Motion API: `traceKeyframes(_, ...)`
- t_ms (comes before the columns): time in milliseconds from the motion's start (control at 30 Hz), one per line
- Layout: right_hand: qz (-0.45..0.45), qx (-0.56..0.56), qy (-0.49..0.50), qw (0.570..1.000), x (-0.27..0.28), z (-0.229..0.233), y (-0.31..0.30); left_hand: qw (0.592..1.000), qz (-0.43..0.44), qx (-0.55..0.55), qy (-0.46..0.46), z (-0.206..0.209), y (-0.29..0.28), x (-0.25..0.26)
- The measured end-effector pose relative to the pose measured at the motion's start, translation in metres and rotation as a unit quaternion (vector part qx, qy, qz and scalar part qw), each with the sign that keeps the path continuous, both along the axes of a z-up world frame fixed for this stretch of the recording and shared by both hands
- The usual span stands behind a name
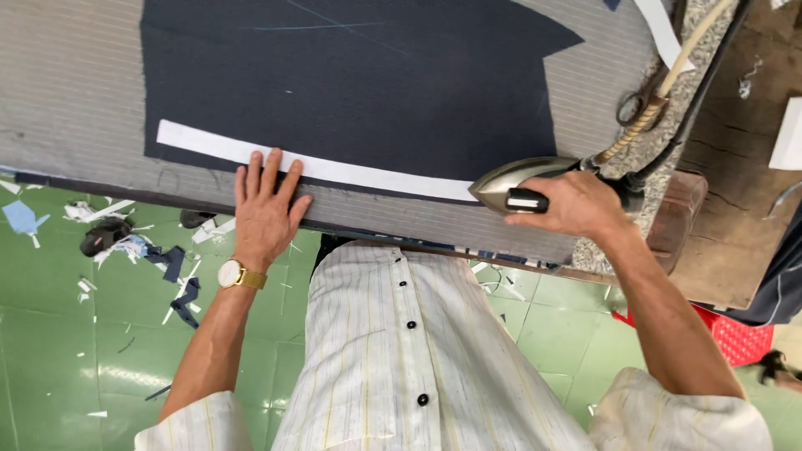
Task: The person irons a long white strip of fabric on a workbench, then places a dark blue fabric piece over it and irons it. They then place the white strip along the edge of the blue fabric and iron it again.
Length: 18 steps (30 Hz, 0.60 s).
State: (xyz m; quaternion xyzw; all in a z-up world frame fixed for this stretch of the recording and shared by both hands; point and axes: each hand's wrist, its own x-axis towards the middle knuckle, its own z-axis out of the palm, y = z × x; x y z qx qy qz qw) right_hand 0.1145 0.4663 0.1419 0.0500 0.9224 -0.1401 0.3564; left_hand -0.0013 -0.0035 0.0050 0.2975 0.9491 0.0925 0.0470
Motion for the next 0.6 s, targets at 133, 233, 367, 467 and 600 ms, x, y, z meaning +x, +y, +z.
traceKeyframes(133, -0.023, -0.022, -0.006, 0.999, -0.024, 0.013, -0.063, 1.000, -0.009, -0.010, -0.018, 0.002, -0.002, -0.003)
traceKeyframes(233, -0.018, -0.066, 0.002, 0.998, -0.059, 0.033, -0.116, 0.999, -0.009, -0.016, -0.030, 0.003, -0.002, -0.004)
traceKeyframes(367, -0.001, -0.110, 0.029, 0.993, -0.096, 0.031, -0.173, 0.999, -0.005, -0.019, -0.041, 0.005, -0.005, -0.004)
traceKeyframes(467, 0.036, -0.130, 0.069, 0.989, -0.122, 0.028, -0.209, 0.999, -0.012, -0.006, -0.047, 0.003, -0.011, -0.010)
traceKeyframes(600, 0.056, -0.182, 0.090, 0.978, -0.148, 0.021, -0.245, 1.000, 0.013, 0.021, 0.007, 0.002, -0.035, -0.030)
